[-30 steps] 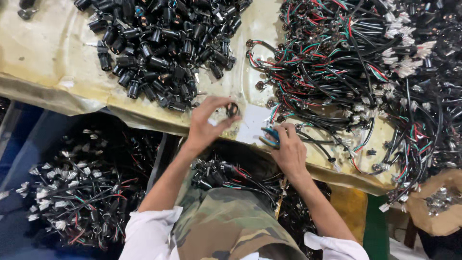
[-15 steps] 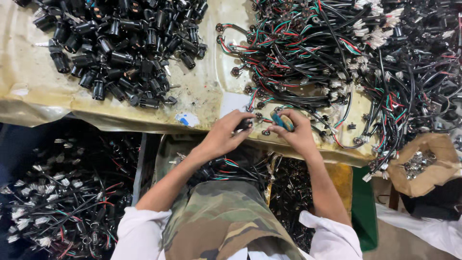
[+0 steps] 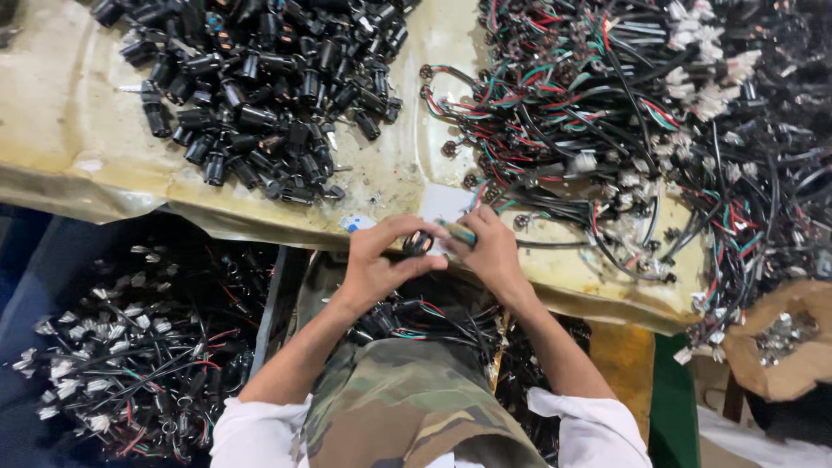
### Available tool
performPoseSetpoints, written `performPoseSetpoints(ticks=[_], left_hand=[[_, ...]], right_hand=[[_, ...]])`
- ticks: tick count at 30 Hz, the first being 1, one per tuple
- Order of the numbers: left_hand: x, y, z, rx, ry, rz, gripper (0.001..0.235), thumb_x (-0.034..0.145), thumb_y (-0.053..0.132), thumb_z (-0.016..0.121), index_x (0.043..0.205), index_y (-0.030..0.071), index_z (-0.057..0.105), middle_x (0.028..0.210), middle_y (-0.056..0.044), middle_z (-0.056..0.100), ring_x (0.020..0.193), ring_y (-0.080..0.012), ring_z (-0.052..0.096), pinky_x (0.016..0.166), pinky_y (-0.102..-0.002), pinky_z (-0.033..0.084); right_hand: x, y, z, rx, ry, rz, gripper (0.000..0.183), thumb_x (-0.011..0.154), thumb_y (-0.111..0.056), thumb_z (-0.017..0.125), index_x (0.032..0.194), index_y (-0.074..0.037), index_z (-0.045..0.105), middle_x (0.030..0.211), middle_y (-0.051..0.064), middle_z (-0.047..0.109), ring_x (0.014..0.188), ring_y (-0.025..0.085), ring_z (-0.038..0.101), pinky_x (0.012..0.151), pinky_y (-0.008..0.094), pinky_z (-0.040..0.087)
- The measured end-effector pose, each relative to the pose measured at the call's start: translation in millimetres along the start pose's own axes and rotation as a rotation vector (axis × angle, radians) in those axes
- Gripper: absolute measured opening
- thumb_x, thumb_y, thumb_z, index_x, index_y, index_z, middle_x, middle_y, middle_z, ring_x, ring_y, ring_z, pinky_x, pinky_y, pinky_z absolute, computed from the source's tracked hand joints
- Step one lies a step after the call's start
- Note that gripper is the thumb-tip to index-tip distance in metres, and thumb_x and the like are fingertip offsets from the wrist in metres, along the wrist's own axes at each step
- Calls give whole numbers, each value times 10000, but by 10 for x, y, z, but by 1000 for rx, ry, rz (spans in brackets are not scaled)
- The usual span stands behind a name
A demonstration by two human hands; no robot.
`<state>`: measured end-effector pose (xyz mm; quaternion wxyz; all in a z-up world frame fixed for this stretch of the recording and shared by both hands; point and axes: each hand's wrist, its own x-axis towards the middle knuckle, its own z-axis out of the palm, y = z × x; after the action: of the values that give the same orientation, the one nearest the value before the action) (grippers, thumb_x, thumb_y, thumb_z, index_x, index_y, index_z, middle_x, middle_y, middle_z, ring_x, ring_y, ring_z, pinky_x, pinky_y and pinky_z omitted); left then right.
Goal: The person repeatedly picks up black cylindrical components and wire harnesses from a table, uses pliers to strip or adjust wires, and inserts the components into the harnesses. Finished assemblies are placed into a yellow bin below the table.
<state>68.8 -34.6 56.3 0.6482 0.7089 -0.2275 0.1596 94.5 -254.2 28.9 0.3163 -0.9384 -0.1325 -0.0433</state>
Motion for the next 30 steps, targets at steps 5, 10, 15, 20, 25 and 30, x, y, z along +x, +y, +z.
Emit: performPoseSetpoints(ticks=[5,10,15,20,25,30], left_hand=[[-131,62,-144,-15,-12,-255,382,761,222,941,1027,75,709,889,-32,733,798,-134,681,756,-275,540],[-328,72,-83,-239,-143,-181,339,931,163,789,1206,58,622,1081,-50,652,991,-133,605,904,-276,492],[-344,-69,7,-608,-185,-411,232,1019,169,714,1207,96,600,1097,-3,643,999,-94,594,928,-264,500],[-319,-28,-13,-445,-204,-372,289,949,155,782,1192,64,656,1087,-5,642,979,-89,570,890,-269,478],[-211,15,3,-248,-359,-225,303,896,201,810,1143,58,709,990,-56,735,884,-144,690,813,-302,543],[-109,2,103,-208,-790,-109,270,754,215,830,954,65,730,779,-144,685,683,-270,683,646,-362,518]], right_hand=[[2,140,152,-57,-104,8,370,800,-272,849,1045,-53,680,1024,159,613,838,360,658,702,467,523],[-25,170,141,-47,-70,-68,377,827,-254,825,1090,-40,661,1012,160,630,868,381,658,705,481,517],[-1,290,294,-38,-60,6,335,805,-228,861,985,-42,648,920,146,643,805,370,668,667,474,504],[-18,31,13,86,-65,-50,237,782,-102,843,939,-49,672,868,115,668,772,294,693,671,386,533],[-170,-328,-769,529,-98,-308,230,748,-94,890,844,-78,682,860,37,705,753,200,702,701,305,557],[-88,-460,-892,553,-547,-415,246,678,-11,819,892,-33,701,929,86,724,885,217,716,768,328,559]])
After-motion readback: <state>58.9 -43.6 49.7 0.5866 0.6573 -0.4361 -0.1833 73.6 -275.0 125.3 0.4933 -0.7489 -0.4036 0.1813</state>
